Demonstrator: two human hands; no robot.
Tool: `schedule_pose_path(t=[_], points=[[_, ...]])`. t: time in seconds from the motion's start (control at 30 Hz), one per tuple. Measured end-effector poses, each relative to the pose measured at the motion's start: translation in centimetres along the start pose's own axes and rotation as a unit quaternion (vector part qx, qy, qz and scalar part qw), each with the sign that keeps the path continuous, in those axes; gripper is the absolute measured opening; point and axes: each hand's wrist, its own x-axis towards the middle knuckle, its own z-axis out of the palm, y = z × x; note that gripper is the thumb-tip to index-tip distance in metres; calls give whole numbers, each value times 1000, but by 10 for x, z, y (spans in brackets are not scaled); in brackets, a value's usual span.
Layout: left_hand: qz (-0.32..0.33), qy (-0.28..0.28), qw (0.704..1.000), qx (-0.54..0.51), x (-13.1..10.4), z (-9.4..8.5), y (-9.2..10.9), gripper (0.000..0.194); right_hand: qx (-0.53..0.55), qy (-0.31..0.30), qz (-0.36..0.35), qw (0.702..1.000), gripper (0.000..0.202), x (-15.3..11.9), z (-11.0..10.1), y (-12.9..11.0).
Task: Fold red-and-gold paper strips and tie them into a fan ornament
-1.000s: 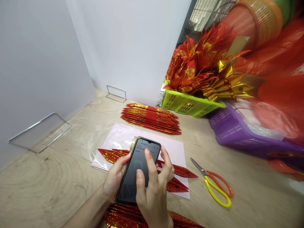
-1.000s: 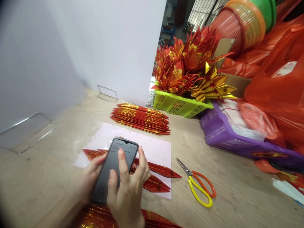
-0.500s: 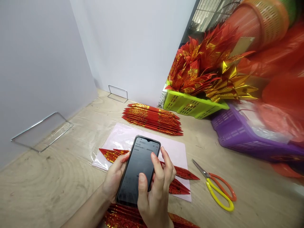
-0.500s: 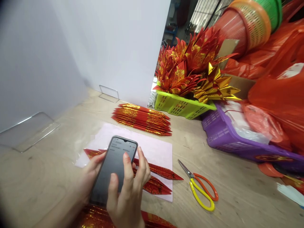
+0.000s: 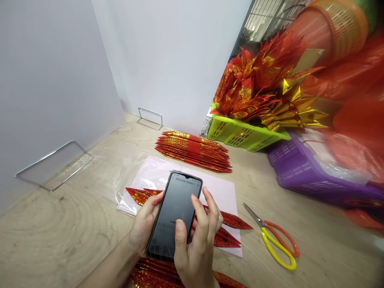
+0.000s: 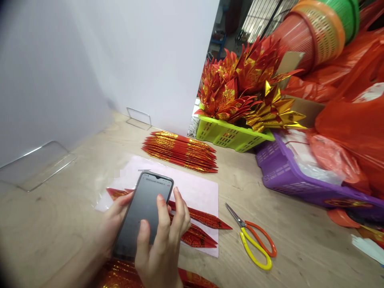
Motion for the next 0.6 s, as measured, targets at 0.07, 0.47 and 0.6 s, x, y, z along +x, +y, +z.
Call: schedule_pose_path(t=[0.07, 0.47, 0.6], points=[[-4, -4, 1000, -9, 0, 1, 1, 44, 6, 0, 4, 1000, 50, -1, 1, 0], [-21, -71, 997, 7, 2, -1, 3, 43, 15, -1, 17, 1000, 46, -3, 2, 0], [-21, -66, 998, 8, 2, -1, 2, 43, 10, -3, 14, 1000, 45, -3, 2, 0]])
